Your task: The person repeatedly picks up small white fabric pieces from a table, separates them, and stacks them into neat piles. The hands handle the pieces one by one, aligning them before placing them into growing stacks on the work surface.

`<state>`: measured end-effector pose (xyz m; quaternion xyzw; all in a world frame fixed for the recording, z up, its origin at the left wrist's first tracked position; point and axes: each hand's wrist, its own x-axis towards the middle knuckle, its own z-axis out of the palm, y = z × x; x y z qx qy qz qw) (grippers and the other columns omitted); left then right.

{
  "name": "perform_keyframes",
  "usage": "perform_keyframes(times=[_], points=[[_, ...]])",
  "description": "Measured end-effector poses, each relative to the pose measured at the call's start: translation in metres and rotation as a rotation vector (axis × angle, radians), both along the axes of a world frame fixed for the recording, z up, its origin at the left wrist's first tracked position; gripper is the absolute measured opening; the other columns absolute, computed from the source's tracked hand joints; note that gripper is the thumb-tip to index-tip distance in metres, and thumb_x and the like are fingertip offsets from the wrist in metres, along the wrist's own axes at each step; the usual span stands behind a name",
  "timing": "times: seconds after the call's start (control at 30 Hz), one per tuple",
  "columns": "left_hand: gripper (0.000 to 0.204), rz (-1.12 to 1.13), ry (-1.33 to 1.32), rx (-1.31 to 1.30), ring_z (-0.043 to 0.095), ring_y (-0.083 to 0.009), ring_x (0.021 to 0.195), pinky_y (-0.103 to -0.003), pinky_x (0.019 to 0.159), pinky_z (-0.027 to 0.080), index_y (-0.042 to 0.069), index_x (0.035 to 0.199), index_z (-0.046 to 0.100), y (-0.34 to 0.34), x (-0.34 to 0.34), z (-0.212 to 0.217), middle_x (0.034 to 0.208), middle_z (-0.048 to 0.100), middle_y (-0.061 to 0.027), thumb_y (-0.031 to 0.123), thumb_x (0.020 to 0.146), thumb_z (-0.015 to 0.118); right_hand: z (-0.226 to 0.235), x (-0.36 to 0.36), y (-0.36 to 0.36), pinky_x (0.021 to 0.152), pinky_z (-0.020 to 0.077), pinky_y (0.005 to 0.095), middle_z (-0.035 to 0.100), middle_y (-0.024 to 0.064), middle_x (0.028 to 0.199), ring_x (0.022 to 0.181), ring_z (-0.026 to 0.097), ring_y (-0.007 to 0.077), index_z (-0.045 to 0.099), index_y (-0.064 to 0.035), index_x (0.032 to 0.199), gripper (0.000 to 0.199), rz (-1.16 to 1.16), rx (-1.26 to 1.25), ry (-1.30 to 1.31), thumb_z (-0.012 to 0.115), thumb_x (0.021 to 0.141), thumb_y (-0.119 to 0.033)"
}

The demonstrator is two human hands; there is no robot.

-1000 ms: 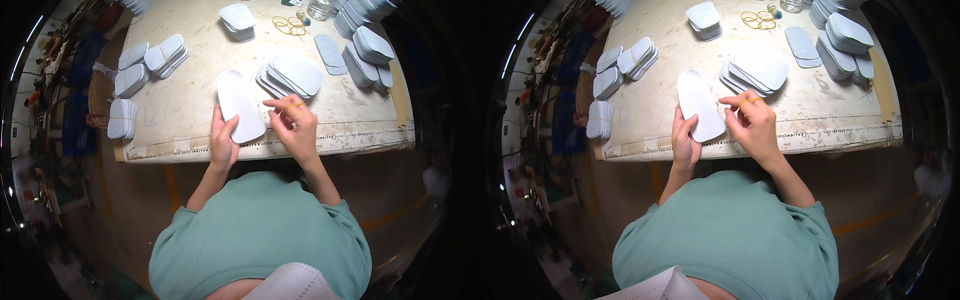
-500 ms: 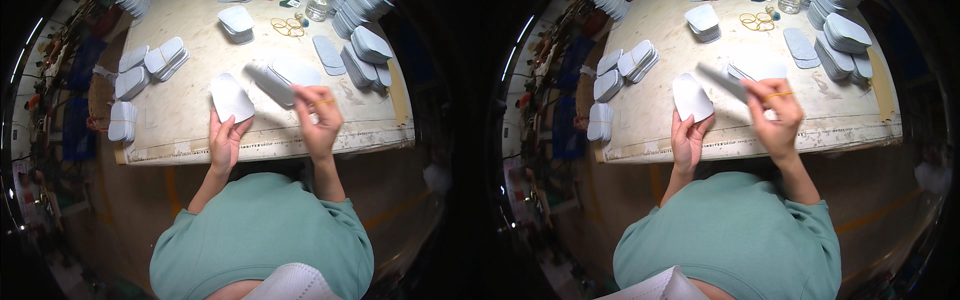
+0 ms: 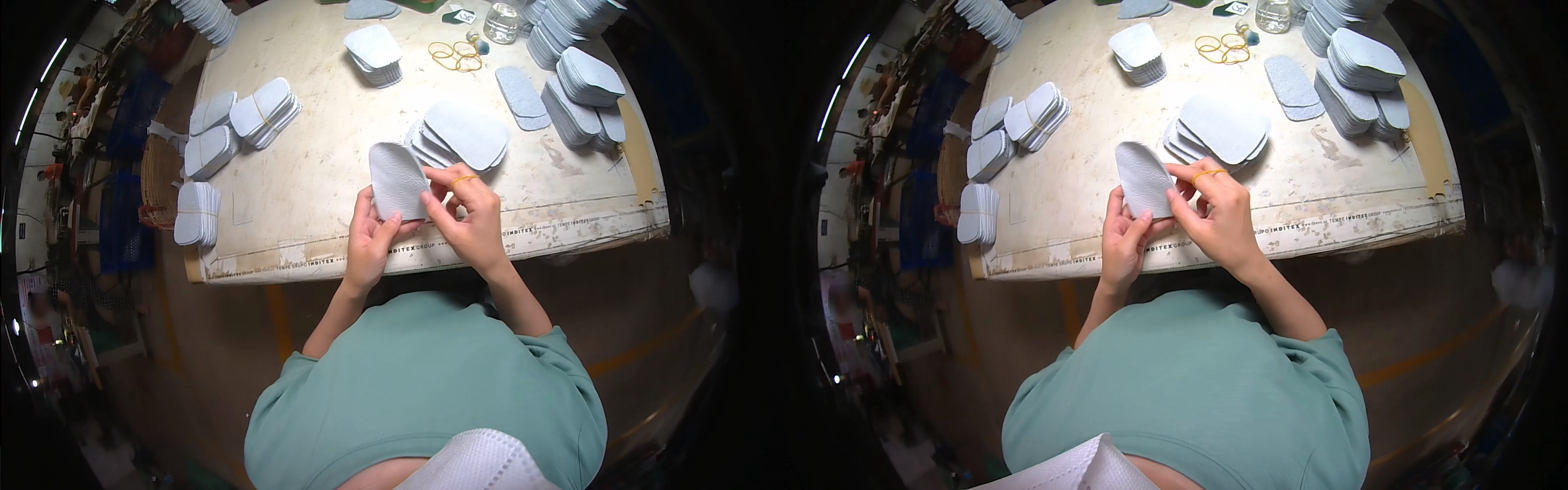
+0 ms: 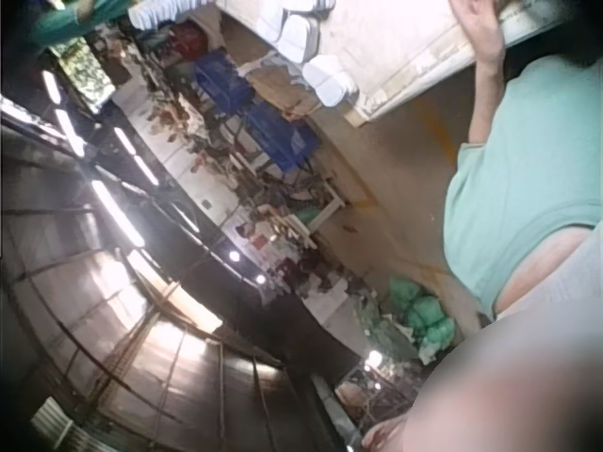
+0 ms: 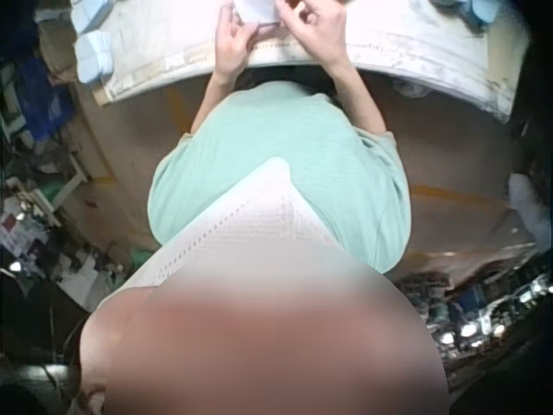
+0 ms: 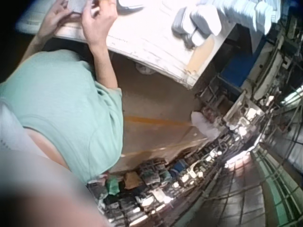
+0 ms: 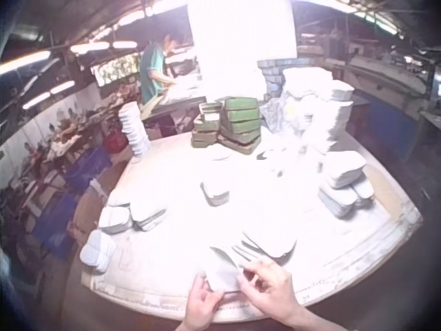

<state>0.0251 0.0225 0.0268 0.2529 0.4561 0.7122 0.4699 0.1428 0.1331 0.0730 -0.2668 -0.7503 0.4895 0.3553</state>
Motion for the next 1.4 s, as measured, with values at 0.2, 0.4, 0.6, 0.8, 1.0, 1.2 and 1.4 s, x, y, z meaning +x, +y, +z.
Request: perform_keyframes(times=[0.2, 0.4, 0.6, 0.8, 1.0, 1.2, 1.4], points=[[0.044, 0.025, 0.0, 0.024, 0.057, -0.0298, 0.116, -0.04, 0.1, 0.049, 0.001, 0.138, 0.032, -0.003, -0.001, 0.0, 0.126, 0.052, -0.0233, 0.007, 0.097, 0.046, 0.006, 0.015, 0.04, 0.063, 0.047, 0.0274, 0.058, 0.0047, 0.086, 0.074, 0.056, 0.018, 0.074, -0.0098, 0.102, 0.031, -0.479, 0.733, 0.094, 0.069, 0.075, 0.004], [0.011, 0.051, -0.029, 0.132, 0.059, -0.024, 0.113, -0.039, 0.104, 0.045, 0.006, 0.094, 0.042, -0.002, -0.003, -0.007, 0.119, 0.056, -0.0186, -0.003, 0.094, 0.048, 0.006, 0.044, 0.077, 0.077, 0.0494, 0.037, 0.062, 0.0091, 0.093, 0.087, 0.059, 0.0268, 0.071, -0.0058, 0.102, 0.02, -0.265, 0.681, -0.171, 0.07, 0.082, -0.01], [0.009, -0.007, -0.005, 0.178, 0.059, -0.0244, 0.112, -0.04, 0.103, 0.045, 0.004, 0.096, 0.044, -0.003, -0.005, -0.01, 0.117, 0.057, -0.0183, -0.003, 0.094, 0.047, -0.001, 0.066, 0.153, 0.088, 0.0508, 0.0399, 0.06, 0.0177, 0.11, 0.102, 0.061, 0.0323, 0.064, 0.0, 0.114, 0.035, -0.225, 0.683, -0.667, 0.069, 0.084, -0.019], [0.008, -0.019, -0.027, 0.163, 0.059, -0.0261, 0.111, -0.04, 0.102, 0.044, 0.002, 0.104, 0.047, -0.004, -0.005, -0.007, 0.118, 0.057, -0.0195, 0.006, 0.097, 0.044, -0.033, 0.053, 0.161, 0.08, 0.0546, 0.0384, 0.06, 0.0183, 0.107, 0.096, 0.064, 0.031, 0.065, 0.0024, 0.107, 0.031, -0.272, 0.897, -0.859, 0.067, 0.084, -0.017], [0.01, -0.037, -0.003, 0.114, 0.061, -0.0265, 0.111, -0.039, 0.102, 0.046, 0.003, 0.105, 0.047, -0.003, -0.004, -0.006, 0.117, 0.058, -0.019, 0.009, 0.098, 0.044, -0.017, 0.05, 0.163, 0.07, 0.0549, 0.0369, 0.066, 0.0098, 0.094, 0.079, 0.067, 0.0284, 0.069, -0.0047, 0.103, 0.022, -0.402, 0.897, -0.706, 0.065, 0.083, -0.014], [0.044, -0.231, -0.058, -0.038, 0.052, -0.0331, 0.125, -0.043, 0.105, 0.045, -0.003, 0.136, 0.036, -0.007, 0.006, 0.016, 0.133, 0.048, -0.0242, 0.019, 0.099, 0.039, 0.037, 0.062, 0.086, 0.062, 0.0519, 0.0286, 0.067, 0.006, 0.093, 0.068, 0.061, 0.0144, 0.073, -0.0069, 0.105, 0.031, -0.444, 0.826, -0.19, 0.066, 0.077, 0.007], [0.069, -0.136, -0.281, 0.218, 0.044, -0.0355, 0.132, -0.047, 0.11, 0.038, 0.002, 0.149, 0.021, 0.003, 0.015, 0.021, 0.146, 0.038, -0.0246, 0.053, 0.102, 0.024, 0.005, 0.011, -0.014, 0.068, 0.0542, 0.0304, 0.065, 0.0057, 0.093, 0.08, 0.066, 0.0217, 0.071, -0.0082, 0.101, 0.032, 0.098, 0.863, -0.006, 0.076, 0.07, -0.01]])
